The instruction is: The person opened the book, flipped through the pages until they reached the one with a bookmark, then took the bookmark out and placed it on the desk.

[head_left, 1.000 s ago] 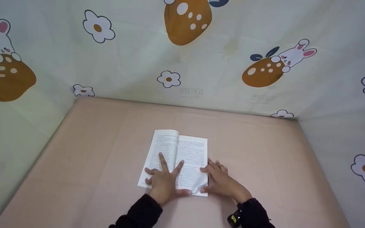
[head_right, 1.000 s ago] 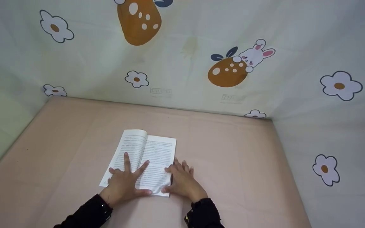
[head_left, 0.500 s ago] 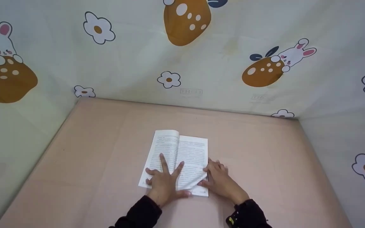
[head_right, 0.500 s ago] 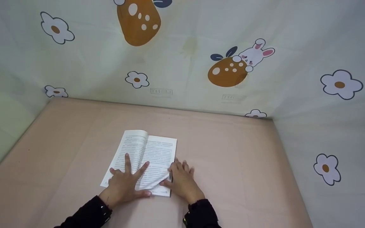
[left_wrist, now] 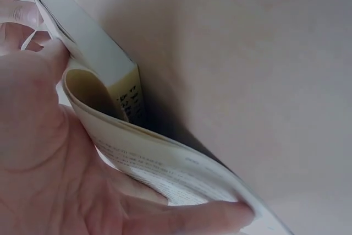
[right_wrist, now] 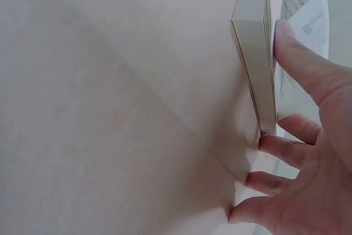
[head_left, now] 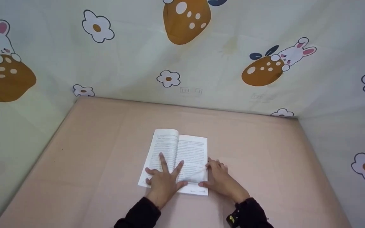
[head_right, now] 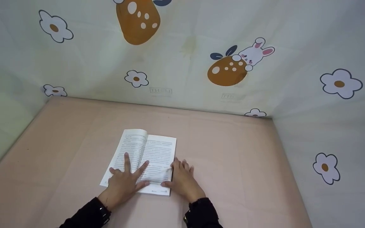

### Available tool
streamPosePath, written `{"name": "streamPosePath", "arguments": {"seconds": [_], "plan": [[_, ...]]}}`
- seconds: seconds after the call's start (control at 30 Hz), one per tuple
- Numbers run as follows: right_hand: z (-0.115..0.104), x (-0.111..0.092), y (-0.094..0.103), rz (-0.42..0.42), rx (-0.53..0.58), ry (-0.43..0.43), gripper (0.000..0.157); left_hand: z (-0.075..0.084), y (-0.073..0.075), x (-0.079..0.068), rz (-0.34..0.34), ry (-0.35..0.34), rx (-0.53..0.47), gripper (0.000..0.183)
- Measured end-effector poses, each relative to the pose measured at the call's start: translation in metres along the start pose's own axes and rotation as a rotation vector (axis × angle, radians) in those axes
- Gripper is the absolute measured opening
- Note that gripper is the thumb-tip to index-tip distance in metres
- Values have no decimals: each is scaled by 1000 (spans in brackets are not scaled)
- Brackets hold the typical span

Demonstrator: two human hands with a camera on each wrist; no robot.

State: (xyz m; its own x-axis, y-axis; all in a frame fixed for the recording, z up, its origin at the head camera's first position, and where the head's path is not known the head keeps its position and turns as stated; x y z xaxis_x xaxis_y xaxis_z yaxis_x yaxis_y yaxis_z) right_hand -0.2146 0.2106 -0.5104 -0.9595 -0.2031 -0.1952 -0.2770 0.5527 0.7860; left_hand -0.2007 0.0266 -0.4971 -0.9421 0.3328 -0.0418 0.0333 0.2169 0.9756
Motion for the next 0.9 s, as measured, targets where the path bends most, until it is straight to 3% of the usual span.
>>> {"name": "streamPosePath", "arguments": {"seconds": [0.2,0.3,0.43,0.5,0.6,0.7,0.8,0.9], "plan": [[-1,2,-2,-5,-30,-36,100,-2,-1,-1,6,-3,-20,58],[-1,3,-2,0,-31,-38,108,-4,0,-1,9,-10,-67,54],[0,3,-1,-23,-26,-44,106,-8,1,-2,38,-34,-185,49],[-1,2,-1,-38,-22,-46,102,-10,2,-4,87,-61,-225,45],[-1,2,-1,-50,-25,-46,98,-14,3,-7,153,-122,-232,43],[-1,1,-1,-49,-41,-45,95,-18,2,-9,160,-174,-206,47],[-1,1,-1,-51,-60,-42,94,-23,-1,-11,119,-156,-253,53],[-1,0,0,-52,-63,-33,93,-28,-1,-14,127,-111,-298,53]]}}
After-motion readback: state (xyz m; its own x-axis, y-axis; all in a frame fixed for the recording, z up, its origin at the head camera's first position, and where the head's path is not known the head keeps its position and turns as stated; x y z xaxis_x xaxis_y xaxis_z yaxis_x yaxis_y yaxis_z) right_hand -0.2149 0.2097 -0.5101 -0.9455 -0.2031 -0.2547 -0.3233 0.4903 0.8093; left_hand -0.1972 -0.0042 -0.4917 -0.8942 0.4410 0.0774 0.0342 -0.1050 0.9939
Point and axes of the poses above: each hand's wrist, its own x-axis towards the middle knuckle, its own y-axis out of the back of the hand, z = x × y, the point moved 5 cm from there along x, towards the middle knuckle, and after that the axes turned 7 degrees about -y, right-handed, at the moved point
